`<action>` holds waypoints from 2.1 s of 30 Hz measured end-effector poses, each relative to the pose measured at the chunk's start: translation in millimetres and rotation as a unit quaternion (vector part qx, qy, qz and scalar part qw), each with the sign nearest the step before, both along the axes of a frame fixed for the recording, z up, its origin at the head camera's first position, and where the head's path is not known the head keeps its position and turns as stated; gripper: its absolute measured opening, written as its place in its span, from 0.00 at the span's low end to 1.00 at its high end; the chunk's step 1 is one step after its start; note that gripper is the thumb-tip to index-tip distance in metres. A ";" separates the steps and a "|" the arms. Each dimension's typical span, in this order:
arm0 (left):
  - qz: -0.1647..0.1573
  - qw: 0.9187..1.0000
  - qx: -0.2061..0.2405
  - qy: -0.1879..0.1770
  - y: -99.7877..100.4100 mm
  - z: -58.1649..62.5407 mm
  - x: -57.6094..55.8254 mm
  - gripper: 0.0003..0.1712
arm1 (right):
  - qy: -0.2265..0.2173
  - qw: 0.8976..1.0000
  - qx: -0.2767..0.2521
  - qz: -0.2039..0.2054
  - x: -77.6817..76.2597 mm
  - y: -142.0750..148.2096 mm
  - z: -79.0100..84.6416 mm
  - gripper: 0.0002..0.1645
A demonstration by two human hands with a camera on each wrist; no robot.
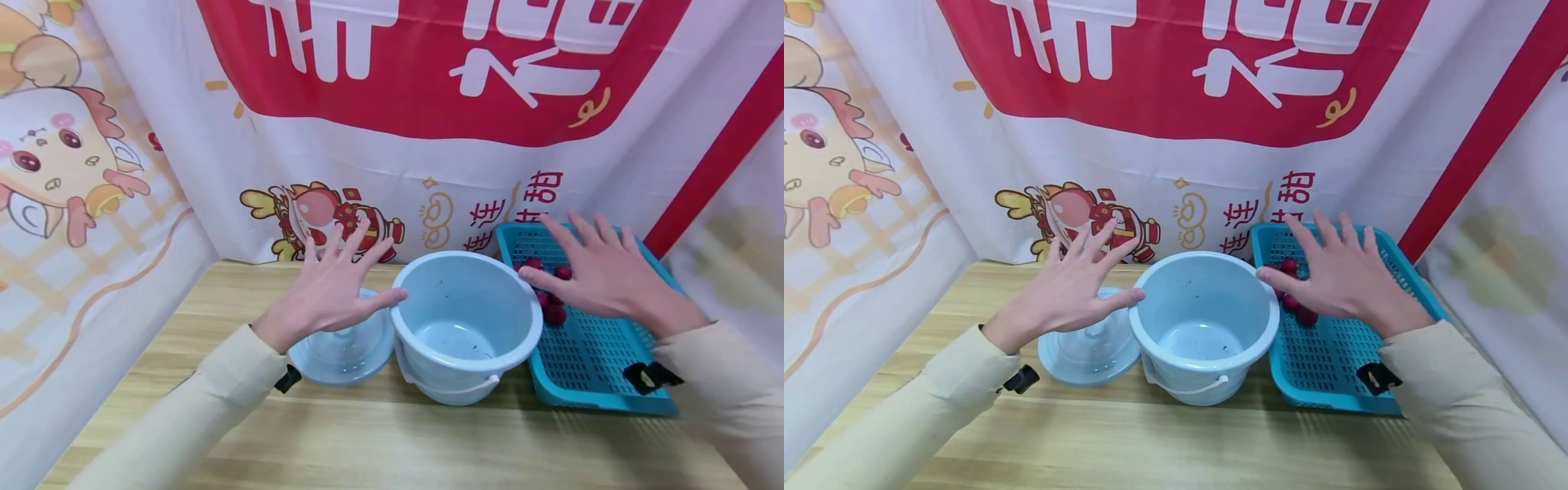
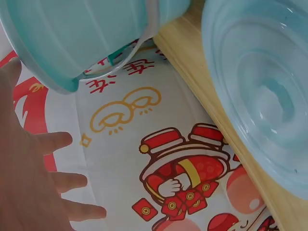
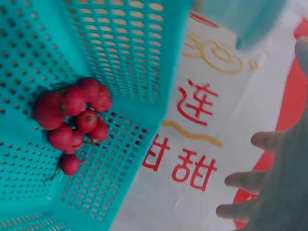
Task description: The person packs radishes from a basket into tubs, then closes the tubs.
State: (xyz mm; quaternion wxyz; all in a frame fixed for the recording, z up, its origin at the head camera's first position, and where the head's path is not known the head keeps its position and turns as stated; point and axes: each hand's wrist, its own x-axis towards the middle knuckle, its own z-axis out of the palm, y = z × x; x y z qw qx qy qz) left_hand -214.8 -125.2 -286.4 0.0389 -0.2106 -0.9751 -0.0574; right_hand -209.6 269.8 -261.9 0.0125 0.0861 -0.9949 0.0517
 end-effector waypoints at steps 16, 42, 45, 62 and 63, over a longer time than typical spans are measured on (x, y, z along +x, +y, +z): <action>-0.192 0.916 0.343 -0.076 35.3 -52.5 -5.1 0.38 | -0.045 0.934 -0.354 0.002 -56.2 56.2 -52.0 0.50; -0.072 0.889 0.449 -0.059 54.4 -67.6 7.3 0.29 | -0.185 0.921 -0.343 -0.018 -74.8 78.4 -109.8 0.39; -0.071 0.888 0.449 -0.071 54.7 -66.9 7.6 0.30 | -0.193 0.925 -0.328 -0.016 -75.9 80.5 -112.3 0.37; -0.054 0.889 0.437 -0.126 54.5 -64.5 9.5 0.33 | -0.195 0.957 -0.217 0.011 -78.8 72.9 -111.2 0.31; -0.054 0.890 0.435 -0.126 54.3 -64.5 9.5 0.33 | -0.193 0.958 -0.213 0.012 -79.3 72.1 -110.7 0.31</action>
